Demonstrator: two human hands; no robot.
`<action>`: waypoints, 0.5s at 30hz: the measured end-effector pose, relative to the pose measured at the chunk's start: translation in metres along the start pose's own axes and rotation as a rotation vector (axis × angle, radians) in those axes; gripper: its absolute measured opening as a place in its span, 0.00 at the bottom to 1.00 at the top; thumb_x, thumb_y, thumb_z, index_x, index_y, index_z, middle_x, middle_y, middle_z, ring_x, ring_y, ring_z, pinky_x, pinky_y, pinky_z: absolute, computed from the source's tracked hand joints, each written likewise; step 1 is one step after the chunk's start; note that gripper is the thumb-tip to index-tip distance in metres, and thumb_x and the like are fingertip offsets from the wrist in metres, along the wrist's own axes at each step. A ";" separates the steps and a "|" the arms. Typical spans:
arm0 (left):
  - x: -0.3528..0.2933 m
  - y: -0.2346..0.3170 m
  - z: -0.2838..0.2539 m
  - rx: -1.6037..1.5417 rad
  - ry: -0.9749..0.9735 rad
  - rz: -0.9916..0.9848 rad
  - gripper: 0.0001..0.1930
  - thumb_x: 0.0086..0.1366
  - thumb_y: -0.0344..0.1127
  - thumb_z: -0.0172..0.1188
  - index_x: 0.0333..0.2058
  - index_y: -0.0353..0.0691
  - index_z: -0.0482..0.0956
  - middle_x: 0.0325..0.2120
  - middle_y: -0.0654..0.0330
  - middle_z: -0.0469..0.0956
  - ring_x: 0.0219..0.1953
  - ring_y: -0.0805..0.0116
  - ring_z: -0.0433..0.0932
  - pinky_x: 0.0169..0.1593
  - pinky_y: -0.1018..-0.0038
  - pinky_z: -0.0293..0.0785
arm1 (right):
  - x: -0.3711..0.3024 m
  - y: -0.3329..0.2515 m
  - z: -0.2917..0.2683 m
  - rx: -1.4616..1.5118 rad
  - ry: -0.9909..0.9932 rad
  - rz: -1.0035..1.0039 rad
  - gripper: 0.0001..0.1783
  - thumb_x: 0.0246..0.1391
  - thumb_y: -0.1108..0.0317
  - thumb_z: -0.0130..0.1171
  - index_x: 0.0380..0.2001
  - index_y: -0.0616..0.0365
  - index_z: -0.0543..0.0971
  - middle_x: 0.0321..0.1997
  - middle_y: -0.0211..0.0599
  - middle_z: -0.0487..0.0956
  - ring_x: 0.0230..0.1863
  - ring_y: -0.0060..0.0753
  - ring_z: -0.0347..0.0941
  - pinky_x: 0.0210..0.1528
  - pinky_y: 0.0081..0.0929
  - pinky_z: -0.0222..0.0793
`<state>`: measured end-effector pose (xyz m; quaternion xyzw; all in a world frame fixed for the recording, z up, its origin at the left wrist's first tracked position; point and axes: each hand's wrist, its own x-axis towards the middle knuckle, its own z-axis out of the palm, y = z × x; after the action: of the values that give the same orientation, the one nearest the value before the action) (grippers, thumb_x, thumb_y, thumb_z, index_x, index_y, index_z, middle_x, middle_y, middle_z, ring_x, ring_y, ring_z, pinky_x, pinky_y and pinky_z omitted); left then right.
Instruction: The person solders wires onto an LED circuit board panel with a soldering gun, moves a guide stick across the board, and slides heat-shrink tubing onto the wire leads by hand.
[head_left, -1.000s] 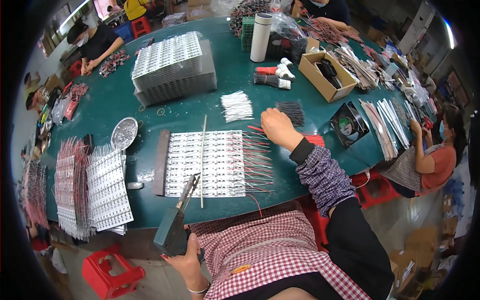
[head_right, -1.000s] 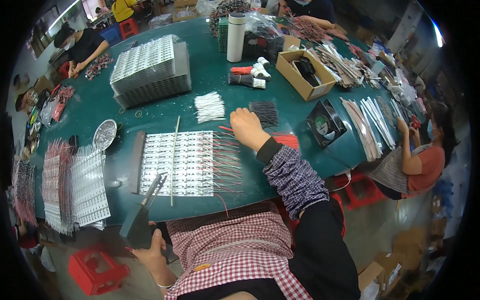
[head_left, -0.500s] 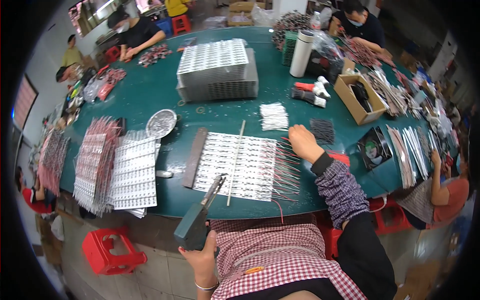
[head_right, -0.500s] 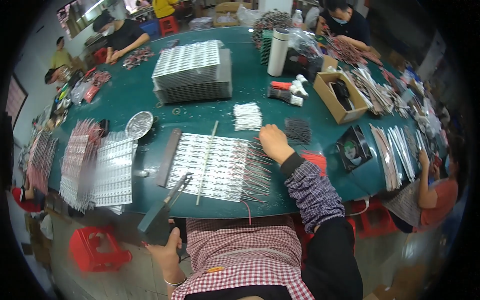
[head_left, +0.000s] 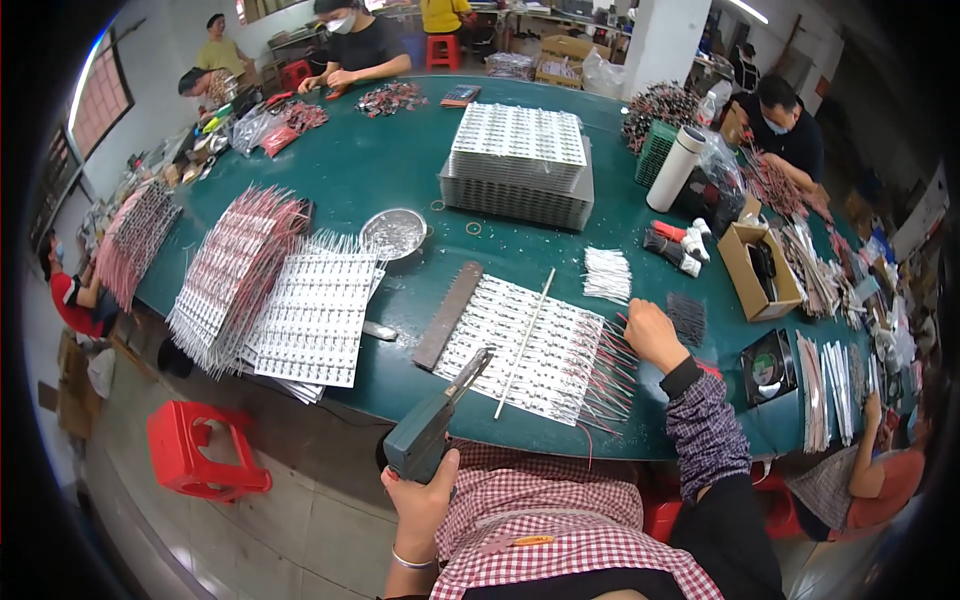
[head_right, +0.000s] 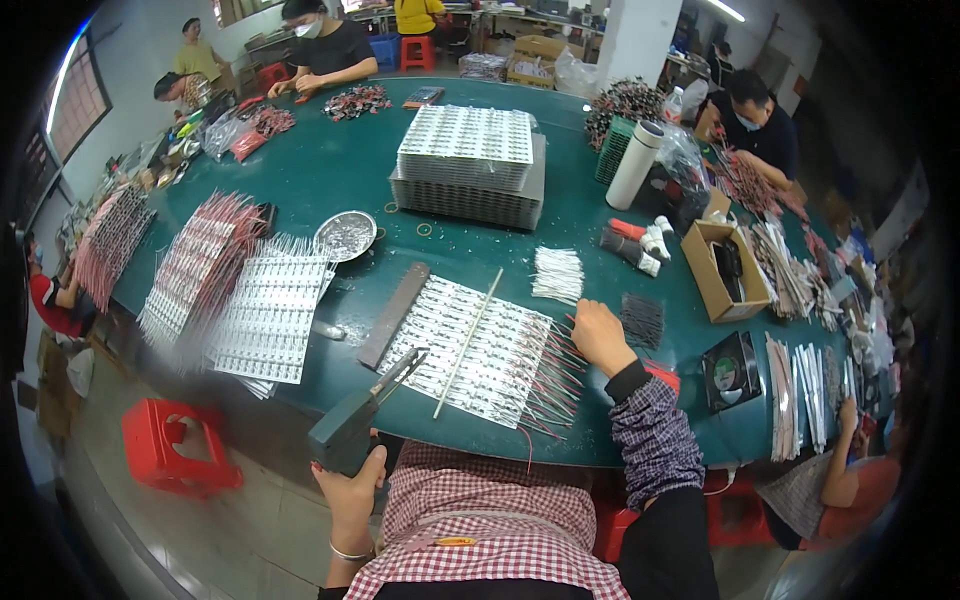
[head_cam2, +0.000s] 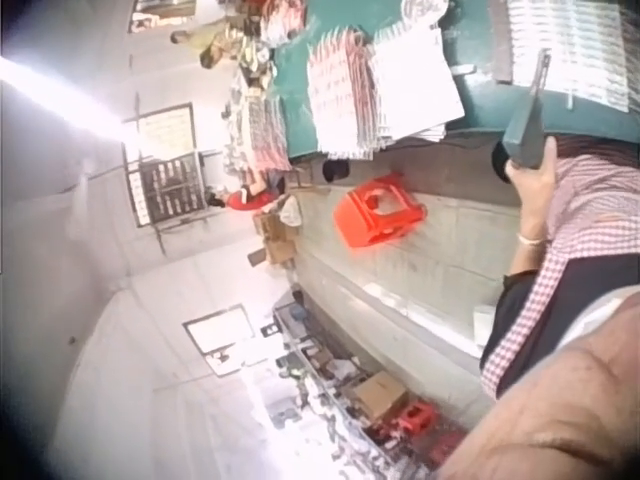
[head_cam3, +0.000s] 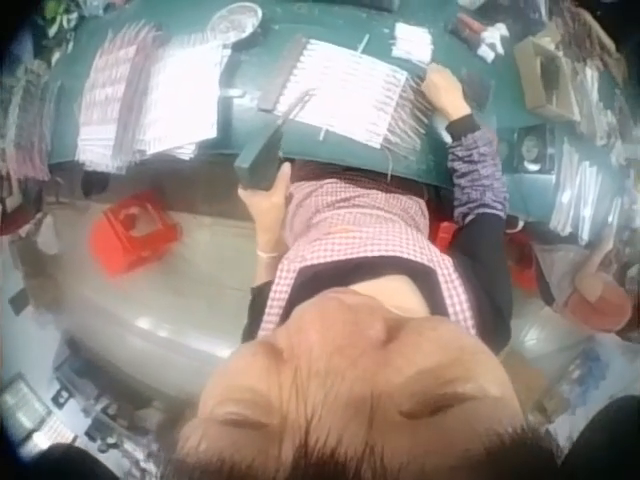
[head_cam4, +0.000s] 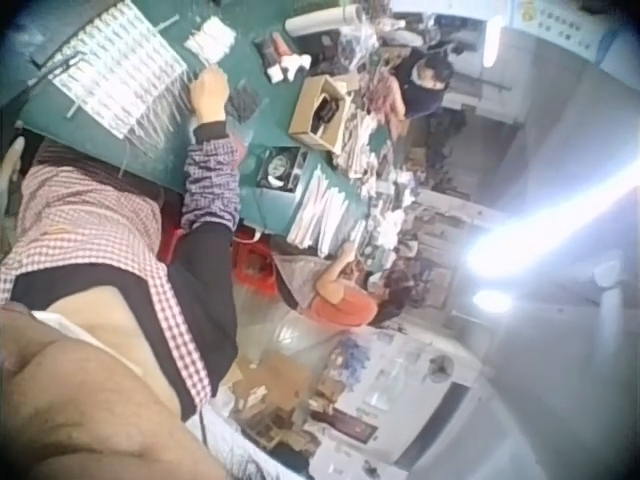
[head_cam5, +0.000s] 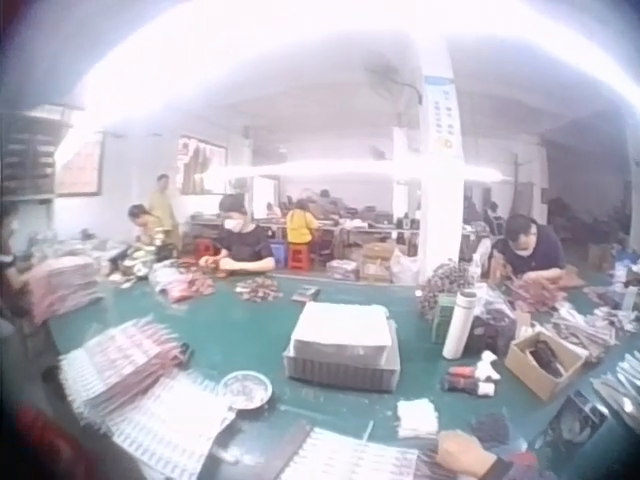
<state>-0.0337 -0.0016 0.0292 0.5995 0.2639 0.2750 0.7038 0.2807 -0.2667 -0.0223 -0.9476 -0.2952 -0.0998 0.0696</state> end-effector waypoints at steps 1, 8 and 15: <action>0.002 -0.001 0.001 -0.015 -0.007 0.020 0.15 0.54 0.19 0.65 0.42 0.29 0.77 0.29 0.59 0.79 0.18 0.78 0.71 0.20 0.81 0.67 | -0.001 0.001 0.001 0.065 0.017 0.023 0.05 0.48 0.76 0.51 0.29 0.66 0.70 0.29 0.54 0.76 0.34 0.59 0.74 0.37 0.49 0.71; 0.007 -0.005 0.006 0.019 -0.107 -0.053 0.16 0.55 0.19 0.64 0.44 0.29 0.76 0.33 0.57 0.80 0.18 0.78 0.71 0.20 0.81 0.66 | -0.011 0.006 -0.005 0.396 0.049 0.074 0.07 0.52 0.76 0.56 0.30 0.64 0.68 0.27 0.55 0.75 0.32 0.62 0.73 0.34 0.51 0.66; 0.004 0.009 0.028 0.017 -0.043 -0.131 0.20 0.56 0.18 0.65 0.48 0.28 0.74 0.38 0.56 0.80 0.26 0.77 0.75 0.27 0.81 0.71 | 0.000 0.009 -0.010 0.588 0.070 0.106 0.05 0.48 0.75 0.60 0.30 0.65 0.79 0.29 0.52 0.80 0.34 0.56 0.78 0.36 0.42 0.72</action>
<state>-0.0118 -0.0169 0.0424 0.5928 0.2897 0.2134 0.7205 0.2843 -0.2763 -0.0133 -0.8970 -0.2589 -0.0387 0.3561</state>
